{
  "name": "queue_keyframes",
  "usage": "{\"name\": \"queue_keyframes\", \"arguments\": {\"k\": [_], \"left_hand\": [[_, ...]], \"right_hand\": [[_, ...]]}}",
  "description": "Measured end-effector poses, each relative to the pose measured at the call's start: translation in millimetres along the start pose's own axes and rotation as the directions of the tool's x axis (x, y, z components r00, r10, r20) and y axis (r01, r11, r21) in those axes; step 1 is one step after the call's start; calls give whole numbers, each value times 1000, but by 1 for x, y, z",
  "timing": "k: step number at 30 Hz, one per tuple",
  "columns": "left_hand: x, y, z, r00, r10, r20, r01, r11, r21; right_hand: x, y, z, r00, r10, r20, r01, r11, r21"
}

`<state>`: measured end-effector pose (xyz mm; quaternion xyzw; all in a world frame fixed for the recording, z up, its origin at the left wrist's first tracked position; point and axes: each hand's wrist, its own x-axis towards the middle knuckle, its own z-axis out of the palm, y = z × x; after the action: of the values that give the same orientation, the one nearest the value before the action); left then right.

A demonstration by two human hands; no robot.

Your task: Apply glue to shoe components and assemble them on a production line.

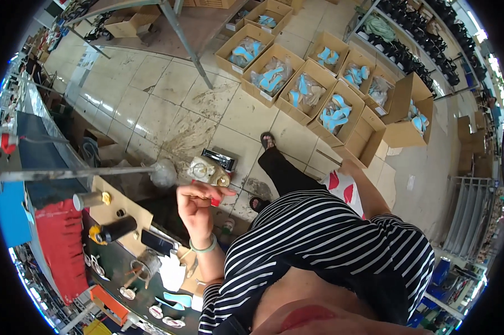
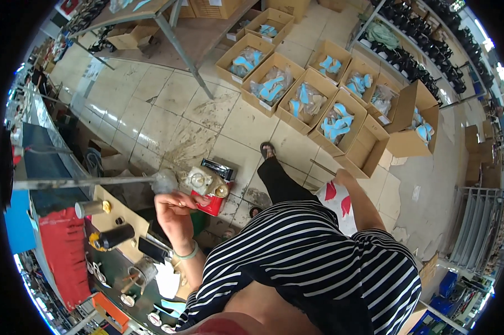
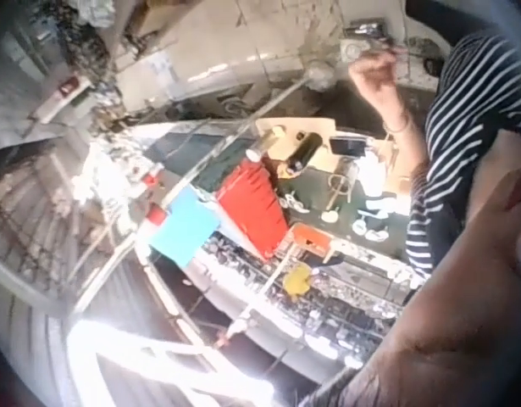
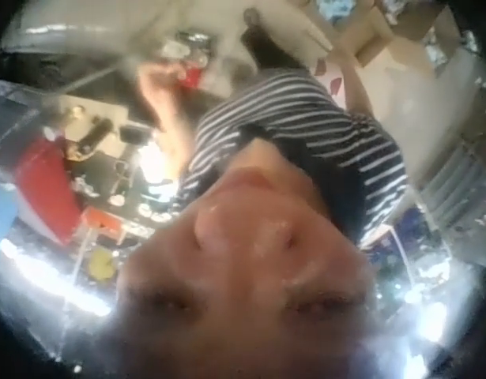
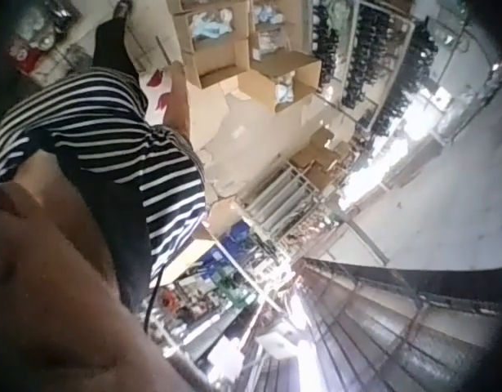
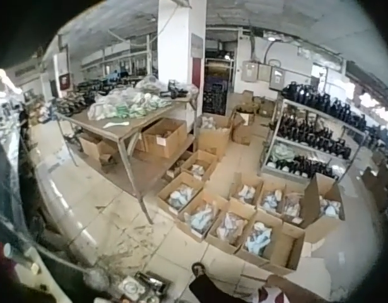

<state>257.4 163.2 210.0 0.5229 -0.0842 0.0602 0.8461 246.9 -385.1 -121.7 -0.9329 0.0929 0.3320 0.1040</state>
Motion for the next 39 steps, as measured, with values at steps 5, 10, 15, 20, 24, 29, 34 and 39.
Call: {"name": "queue_keyframes", "arguments": {"k": [5, 10, 15, 20, 24, 29, 34, 39], "left_hand": [[145, -7, 68, 724, 557, 407, -431, 826, -363], [284, -7, 154, 613, 583, 534, -212, 772, -599], [380, -15, 239, 770, 463, 439, -46, 727, -685], [508, -45, 233, 468, 157, 870, 681, 563, -468], [545, -74, 243, 853, 335, 400, 167, 552, -817], [685, -104, 180, 467, 221, 856, 758, 399, -517], [793, -100, 154, 492, 276, 826, 655, 508, -560], [838, -116, 172, 845, 281, 456, 274, 504, -819]], "right_hand": [[68, 10, -14, 842, 284, 460, -394, 905, 162], [150, -8, -93, 863, 336, 377, -501, 667, 552], [225, -47, -189, 920, 262, 290, -390, 660, 642], [286, -30, -200, 919, 263, 293, -391, 695, 604], [317, -29, -192, 876, 293, 383, -451, 777, 438], [357, -45, -229, 807, 344, 481, -549, 737, 394], [422, -65, -316, 693, 458, 557, -720, 481, 500], [490, -53, -387, 720, 612, 327, -642, 409, 649]]}}
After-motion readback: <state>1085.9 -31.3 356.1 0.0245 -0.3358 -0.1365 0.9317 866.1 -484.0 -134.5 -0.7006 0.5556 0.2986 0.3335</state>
